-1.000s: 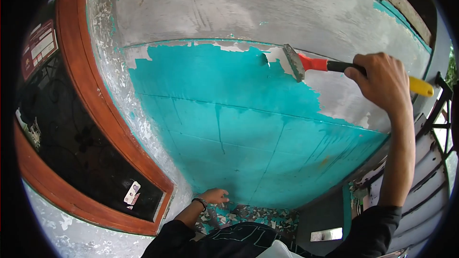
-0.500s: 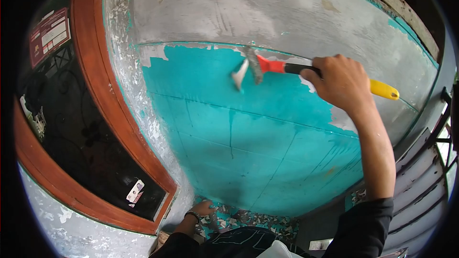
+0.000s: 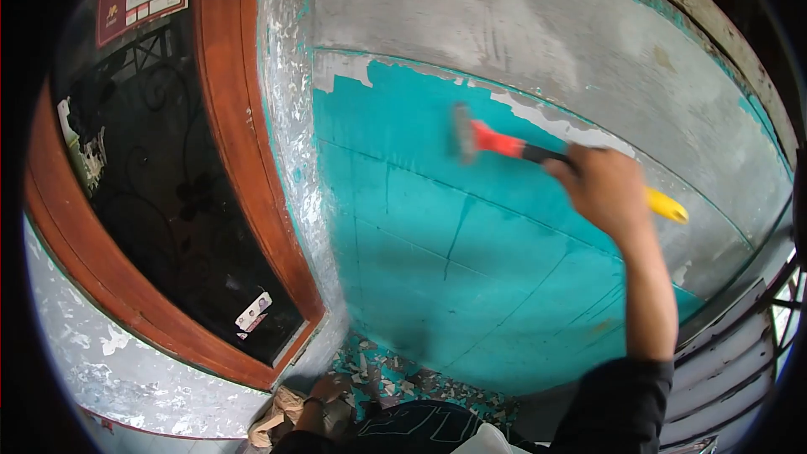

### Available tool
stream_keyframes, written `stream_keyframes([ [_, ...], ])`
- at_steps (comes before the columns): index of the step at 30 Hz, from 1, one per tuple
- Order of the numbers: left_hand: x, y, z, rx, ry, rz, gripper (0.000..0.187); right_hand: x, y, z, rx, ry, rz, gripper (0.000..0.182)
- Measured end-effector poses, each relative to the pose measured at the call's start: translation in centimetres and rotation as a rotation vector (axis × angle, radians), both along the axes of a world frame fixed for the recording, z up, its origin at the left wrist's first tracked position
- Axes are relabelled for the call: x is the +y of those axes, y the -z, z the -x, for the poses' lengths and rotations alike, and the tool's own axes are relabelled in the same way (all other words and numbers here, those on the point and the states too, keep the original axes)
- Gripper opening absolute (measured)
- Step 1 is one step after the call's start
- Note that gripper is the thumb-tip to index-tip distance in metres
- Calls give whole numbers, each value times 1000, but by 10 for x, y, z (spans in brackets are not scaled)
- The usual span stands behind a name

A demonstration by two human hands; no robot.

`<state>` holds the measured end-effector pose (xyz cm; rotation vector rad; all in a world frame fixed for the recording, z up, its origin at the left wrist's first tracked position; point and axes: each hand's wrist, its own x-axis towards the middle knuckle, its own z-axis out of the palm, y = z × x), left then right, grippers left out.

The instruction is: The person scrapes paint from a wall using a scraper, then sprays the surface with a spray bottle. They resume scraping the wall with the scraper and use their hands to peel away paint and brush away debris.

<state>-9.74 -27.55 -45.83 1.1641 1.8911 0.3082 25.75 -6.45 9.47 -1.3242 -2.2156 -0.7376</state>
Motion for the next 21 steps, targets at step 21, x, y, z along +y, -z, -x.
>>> stream_keyframes([
  [21, 64, 14, 4, -168, 42, -117, 64, 23, -54, 135, -165, 124, -45, 36],
])
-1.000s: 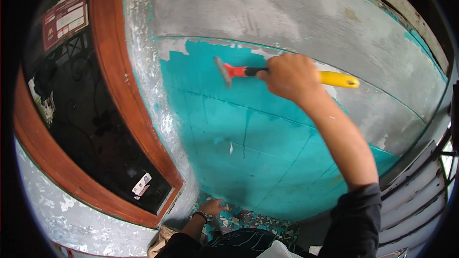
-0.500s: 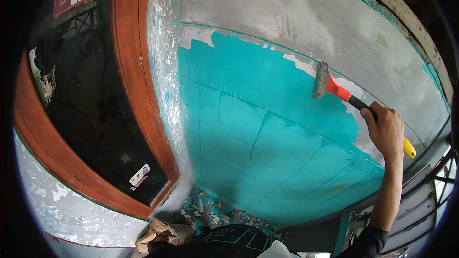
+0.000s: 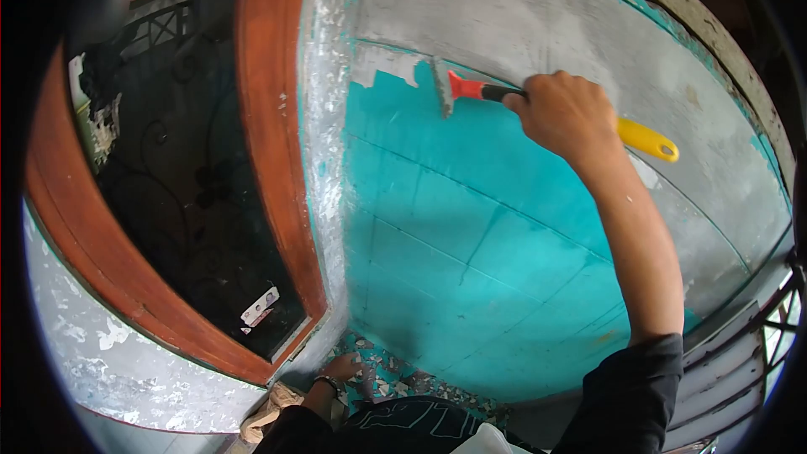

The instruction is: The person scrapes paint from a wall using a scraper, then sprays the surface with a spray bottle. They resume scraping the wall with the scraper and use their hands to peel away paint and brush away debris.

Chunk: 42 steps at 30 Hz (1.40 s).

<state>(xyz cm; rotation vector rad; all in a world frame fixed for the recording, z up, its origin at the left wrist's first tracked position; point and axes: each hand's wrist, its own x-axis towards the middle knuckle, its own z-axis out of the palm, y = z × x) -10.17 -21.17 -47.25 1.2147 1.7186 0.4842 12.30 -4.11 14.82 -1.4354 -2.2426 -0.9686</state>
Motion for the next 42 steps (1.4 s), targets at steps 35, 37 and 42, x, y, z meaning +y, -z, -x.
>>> stream_keyframes([
  [35, 12, 13, 24, 95, 46, 154, 55, -49, -48, -75, -247, 154, -257, 37],
  [37, 36, 44, 16, 34, 235, 47, 57, -49, -51, -70, -239, 204, -212, 37],
  [42, 83, -2, -24, 136, 416, -179, 52, -10, -26, -63, -203, 39, -179, 43],
])
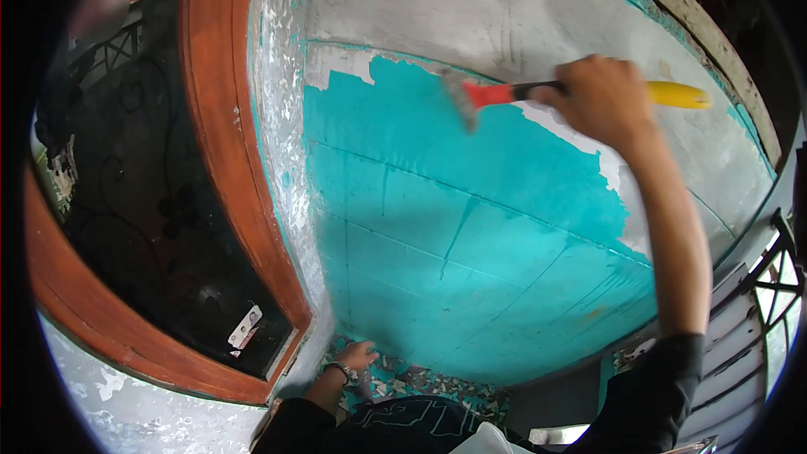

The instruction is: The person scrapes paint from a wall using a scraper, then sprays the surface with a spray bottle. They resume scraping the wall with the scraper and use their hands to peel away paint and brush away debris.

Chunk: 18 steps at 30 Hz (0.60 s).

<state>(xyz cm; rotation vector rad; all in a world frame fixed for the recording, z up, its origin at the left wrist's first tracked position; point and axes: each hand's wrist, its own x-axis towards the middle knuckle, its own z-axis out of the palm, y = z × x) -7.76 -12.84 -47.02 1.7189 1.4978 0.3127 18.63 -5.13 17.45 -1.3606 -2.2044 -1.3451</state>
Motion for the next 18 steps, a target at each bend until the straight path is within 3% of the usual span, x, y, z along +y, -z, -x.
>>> stream_keyframes([
  [1, 4, -22, -8, 5, -10, -18, 52, 18, 14, 11, 22, -76, 0, 44],
  [3, 9, -57, -29, -343, -155, -267, 48, 35, 30, 40, 25, -17, 86, 46],
  [6, -15, -85, -23, -521, -304, -290, 44, 42, 34, 40, 4, -68, 71, 44],
  [8, -49, -46, 0, -472, -428, -274, 42, 23, 13, 13, 33, -91, 61, 43],
  [10, -99, -20, 24, -143, -512, -106, 43, 9, -7, -30, 30, -76, -34, 42],
  [11, -133, 3, 36, 137, -417, -39, 55, -8, -14, -45, 43, -41, -71, 43],
  [12, -164, 9, 37, 30, -627, 172, 54, -13, -19, -65, 21, -37, -134, 46],
  [13, -193, 24, 37, 122, -688, 313, 52, -19, -23, -80, 16, -22, -134, 45],
  [15, -203, 43, 30, 136, -651, 313, 52, -29, -24, -94, 58, 48, -121, 45],
  [18, -205, 70, 21, 199, -508, 301, 52, -28, -9, -83, 74, -31, -193, 44],
])
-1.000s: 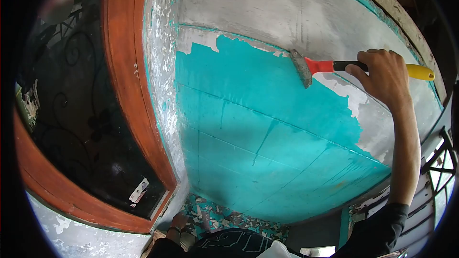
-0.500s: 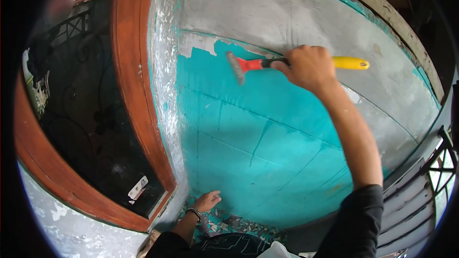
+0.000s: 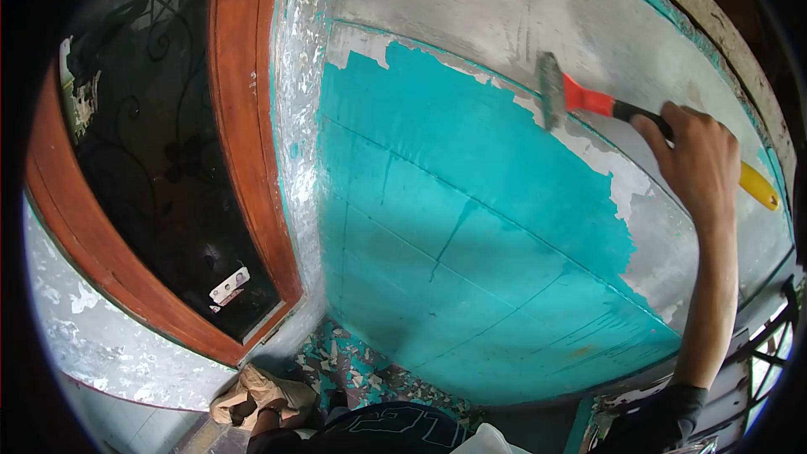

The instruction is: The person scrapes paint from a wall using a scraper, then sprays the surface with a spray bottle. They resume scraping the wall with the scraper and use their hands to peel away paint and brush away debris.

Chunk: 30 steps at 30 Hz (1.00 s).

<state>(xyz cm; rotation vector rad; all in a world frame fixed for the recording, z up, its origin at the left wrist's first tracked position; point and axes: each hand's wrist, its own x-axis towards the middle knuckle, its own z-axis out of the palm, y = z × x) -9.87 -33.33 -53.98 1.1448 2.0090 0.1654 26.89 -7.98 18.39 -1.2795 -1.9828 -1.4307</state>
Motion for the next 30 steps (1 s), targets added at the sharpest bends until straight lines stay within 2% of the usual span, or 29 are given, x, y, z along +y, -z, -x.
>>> stream_keyframes([
  [2, -7, 21, 4, 36, 109, 18, 52, 20, 7, 15, -47, -74, -55, 43],
  [4, 0, 4, 1, 58, 168, 28, 52, 23, 10, 23, -43, -100, -74, 43],
  [6, 37, -41, -13, -85, -243, -18, 54, 17, 3, 28, -139, -109, -142, 44],
  [9, 19, -18, -1, -37, -233, -84, 52, 4, -6, 26, -76, 8, -55, 43],
  [11, 13, -18, -3, -36, -273, -50, 47, 18, -1, 36, -56, 0, -39, 44],
  [14, 35, -59, -17, -1, -188, -1, 44, 43, 10, 73, -54, -111, -16, 43],
  [16, 38, -41, -21, -26, -222, -35, 43, 54, 10, 100, -73, -125, 4, 43],
  [21, 12, -53, -34, -87, -288, -57, 42, 83, 20, 174, -141, -254, 81, 45],
  [24, -21, -14, -39, -86, -321, -81, 43, 108, 61, 219, -129, -315, 210, 47],
  [26, -21, -23, -42, -159, -413, -162, 46, 99, 87, 221, -124, -278, 416, 43],
  [27, -13, -38, -50, -162, -408, -162, 46, 95, 109, 210, -12, -356, 452, 38],
  [29, 9, -72, -65, -341, -504, -488, 44, 85, 160, 176, 214, -509, 592, 30],
  [30, 27, -96, -70, -391, -446, -580, 42, 80, 189, 154, 338, -583, 685, 28],
])
